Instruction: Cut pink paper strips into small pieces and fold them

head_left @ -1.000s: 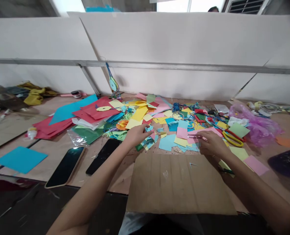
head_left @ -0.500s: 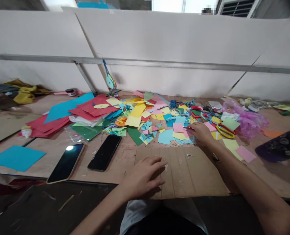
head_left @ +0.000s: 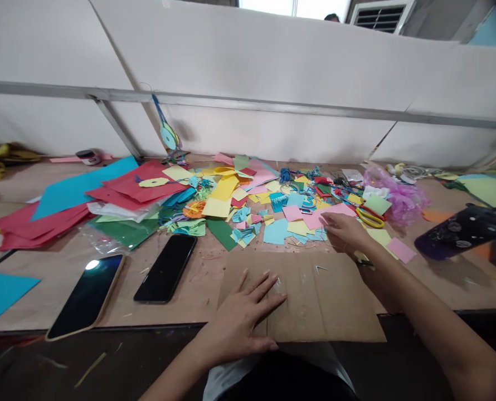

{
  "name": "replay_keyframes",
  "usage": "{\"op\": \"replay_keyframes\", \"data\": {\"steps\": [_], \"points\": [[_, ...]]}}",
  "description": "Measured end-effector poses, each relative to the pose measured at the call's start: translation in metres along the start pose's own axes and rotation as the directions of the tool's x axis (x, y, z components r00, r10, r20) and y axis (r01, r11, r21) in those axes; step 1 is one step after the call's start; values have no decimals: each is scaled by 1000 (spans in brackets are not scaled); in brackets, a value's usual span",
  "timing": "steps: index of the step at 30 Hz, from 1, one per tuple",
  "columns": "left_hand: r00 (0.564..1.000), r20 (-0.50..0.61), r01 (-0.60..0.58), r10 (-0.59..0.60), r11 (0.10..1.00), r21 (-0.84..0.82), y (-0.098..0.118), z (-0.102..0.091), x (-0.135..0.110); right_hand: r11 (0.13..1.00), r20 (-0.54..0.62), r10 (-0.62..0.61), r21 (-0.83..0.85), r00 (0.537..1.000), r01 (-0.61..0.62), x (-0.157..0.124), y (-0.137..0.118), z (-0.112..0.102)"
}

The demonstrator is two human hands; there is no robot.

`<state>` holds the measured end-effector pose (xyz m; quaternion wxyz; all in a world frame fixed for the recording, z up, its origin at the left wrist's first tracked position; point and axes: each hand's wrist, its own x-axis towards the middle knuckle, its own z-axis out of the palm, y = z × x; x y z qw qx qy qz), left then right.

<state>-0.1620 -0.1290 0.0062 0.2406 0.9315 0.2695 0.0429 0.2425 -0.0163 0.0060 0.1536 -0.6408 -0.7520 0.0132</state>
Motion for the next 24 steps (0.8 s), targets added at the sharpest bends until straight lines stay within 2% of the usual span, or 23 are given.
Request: {"op": "replay_keyframes", "data": {"steps": [2, 5, 8, 10, 13, 16, 20, 22, 24], "points": [[1000, -9, -7, 7, 1000, 0, -2, -1, -1, 1000, 46, 10, 7, 999, -10, -13, 9, -4], [1000, -4, -9, 9, 1000, -10, -4, -2, 0, 999, -24, 13, -35, 1000, -14, -24, 10, -6], [1000, -7, -8, 8, 1000, -22, -4, -3, 0, 987, -95, -104, -132, 990, 91, -29, -4, -5], [1000, -23, -4, 4, 1000, -24, -4, -2, 0, 973, -77, -176, -164, 981, 162, -32, -17, -6], [999, -42, -3, 2, 1000, -21, -4, -1, 0, 969, -28, -192, -163, 981, 185, -41, -29, -9], [998, -58, -8, 7, 1000, -17, -4, -1, -1, 982, 17, -135, -131, 991, 136, -56, -26, -18], [999, -45, -2, 1, 1000, -15, -2, -2, 0, 976, 105, 108, -201, 989, -85, -70, -13, -35], [999, -45, 1, -2, 1000, -14, -1, -3, 0, 966, 51, 153, -220, 987, -139, -67, -13, -40], [999, -45, 5, -6, 1000, -11, -1, -4, 0, 981, -36, 80, -177, 996, -85, -56, -22, -38]]}}
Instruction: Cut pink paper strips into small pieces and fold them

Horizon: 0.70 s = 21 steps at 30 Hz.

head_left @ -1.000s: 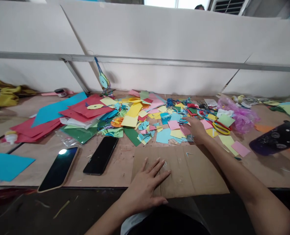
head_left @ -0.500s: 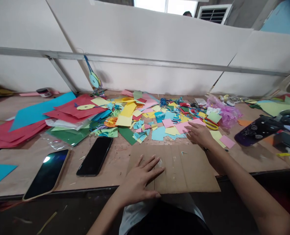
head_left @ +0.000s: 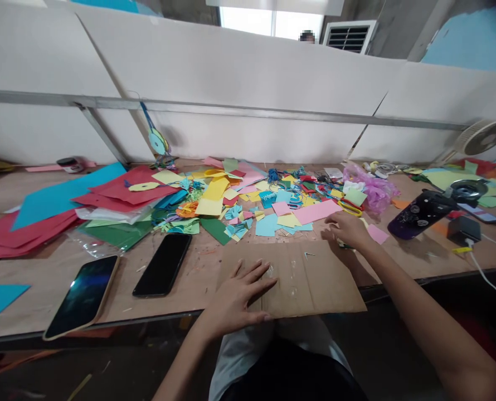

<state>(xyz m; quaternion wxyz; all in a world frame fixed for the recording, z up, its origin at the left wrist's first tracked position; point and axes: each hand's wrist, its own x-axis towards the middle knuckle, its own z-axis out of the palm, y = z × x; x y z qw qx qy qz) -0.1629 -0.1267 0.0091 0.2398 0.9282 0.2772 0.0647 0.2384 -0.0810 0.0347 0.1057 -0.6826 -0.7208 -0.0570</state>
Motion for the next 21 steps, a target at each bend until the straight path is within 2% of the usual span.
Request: {"op": "replay_keyframes", "data": {"steps": [2, 4, 9, 21], "points": [[1000, 2, 4, -4, 1000, 4, 0, 0, 0, 994, -28, -101, 33, 994, 102, 13, -14, 6], [1000, 0, 4, -4, 1000, 6, 0, 1, 0, 993, 9, -116, -32, 993, 116, 24, -28, 16], [1000, -19, -10, 10, 1000, 7, -2, 2, 0, 990, 19, -11, -142, 1000, 14, 27, -39, 36], [998, -55, 0, -2, 1000, -27, 0, 1, 0, 987, -58, 92, -126, 994, -99, 14, -46, 38]]}}
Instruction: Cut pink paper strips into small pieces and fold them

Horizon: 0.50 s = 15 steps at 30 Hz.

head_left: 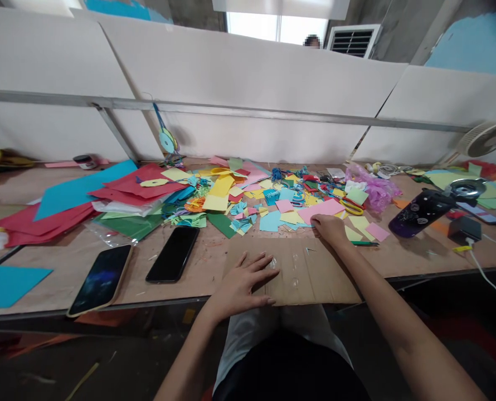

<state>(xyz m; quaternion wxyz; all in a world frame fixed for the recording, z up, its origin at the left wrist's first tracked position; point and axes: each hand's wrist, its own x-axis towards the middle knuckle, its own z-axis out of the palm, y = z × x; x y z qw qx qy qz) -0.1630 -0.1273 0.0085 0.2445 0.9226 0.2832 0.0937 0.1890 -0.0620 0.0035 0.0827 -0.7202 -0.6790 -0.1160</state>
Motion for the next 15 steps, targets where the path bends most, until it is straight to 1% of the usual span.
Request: {"op": "replay_keyframes", "data": {"steps": [4, 9, 15], "points": [[999, 24, 40, -39, 999, -21, 4, -5, 1, 999, -34, 27, 24, 999, -26, -3, -2, 3], [999, 15, 42, -41, 998, -39, 7, -7, 1, 997, -69, -36, 65, 997, 41, -6, -3, 2], [999, 4, 47, -47, 998, -51, 7, -7, 1, 990, -104, -86, 105, 991, 97, -1, 0, 5]]}}
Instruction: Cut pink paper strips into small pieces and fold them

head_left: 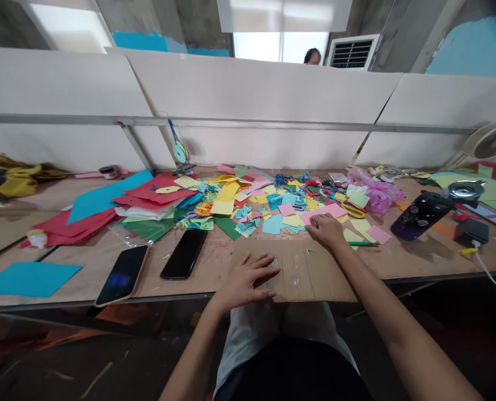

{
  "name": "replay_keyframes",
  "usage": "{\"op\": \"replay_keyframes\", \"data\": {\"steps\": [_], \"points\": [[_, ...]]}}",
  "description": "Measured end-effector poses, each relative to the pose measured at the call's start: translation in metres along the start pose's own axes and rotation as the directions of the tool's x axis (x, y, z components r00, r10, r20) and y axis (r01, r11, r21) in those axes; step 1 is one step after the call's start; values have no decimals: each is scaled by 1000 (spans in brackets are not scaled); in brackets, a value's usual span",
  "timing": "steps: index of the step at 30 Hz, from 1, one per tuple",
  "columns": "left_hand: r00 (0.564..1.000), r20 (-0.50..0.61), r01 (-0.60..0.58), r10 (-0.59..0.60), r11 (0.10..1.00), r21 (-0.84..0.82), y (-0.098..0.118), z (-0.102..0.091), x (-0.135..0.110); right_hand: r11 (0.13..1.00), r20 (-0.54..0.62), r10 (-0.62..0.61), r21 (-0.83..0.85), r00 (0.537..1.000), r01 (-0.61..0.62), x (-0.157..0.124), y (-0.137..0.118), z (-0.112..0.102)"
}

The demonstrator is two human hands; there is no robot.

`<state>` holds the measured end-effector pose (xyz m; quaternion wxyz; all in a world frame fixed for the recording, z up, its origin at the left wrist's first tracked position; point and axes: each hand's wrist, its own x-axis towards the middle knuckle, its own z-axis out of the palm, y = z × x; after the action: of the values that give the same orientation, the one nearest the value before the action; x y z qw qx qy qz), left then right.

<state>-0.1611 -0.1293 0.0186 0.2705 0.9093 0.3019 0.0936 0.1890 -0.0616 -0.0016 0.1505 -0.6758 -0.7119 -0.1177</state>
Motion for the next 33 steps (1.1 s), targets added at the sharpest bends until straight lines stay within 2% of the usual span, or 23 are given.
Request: {"op": "replay_keyframes", "data": {"steps": [11, 19, 27, 33], "points": [[1000, 4, 11, -11, 1000, -9, 0, -2, 0, 997, 5, 8, -73, 1000, -8, 5, -6, -5], [999, 28, 31, -31, 1000, 3, 1, -2, 1, 995, 36, 98, -32, 995, -97, 2, -14, -1], [1000, -6, -2, 2, 1000, -4, -8, 8, 1, 947, -6, 263, 190, 965, -257, 2, 2, 5], [1000, -18, -9, 8, 999, -50, -4, 4, 3, 871, -39, 268, 436, 963, -225, -5, 12, -11]]}}
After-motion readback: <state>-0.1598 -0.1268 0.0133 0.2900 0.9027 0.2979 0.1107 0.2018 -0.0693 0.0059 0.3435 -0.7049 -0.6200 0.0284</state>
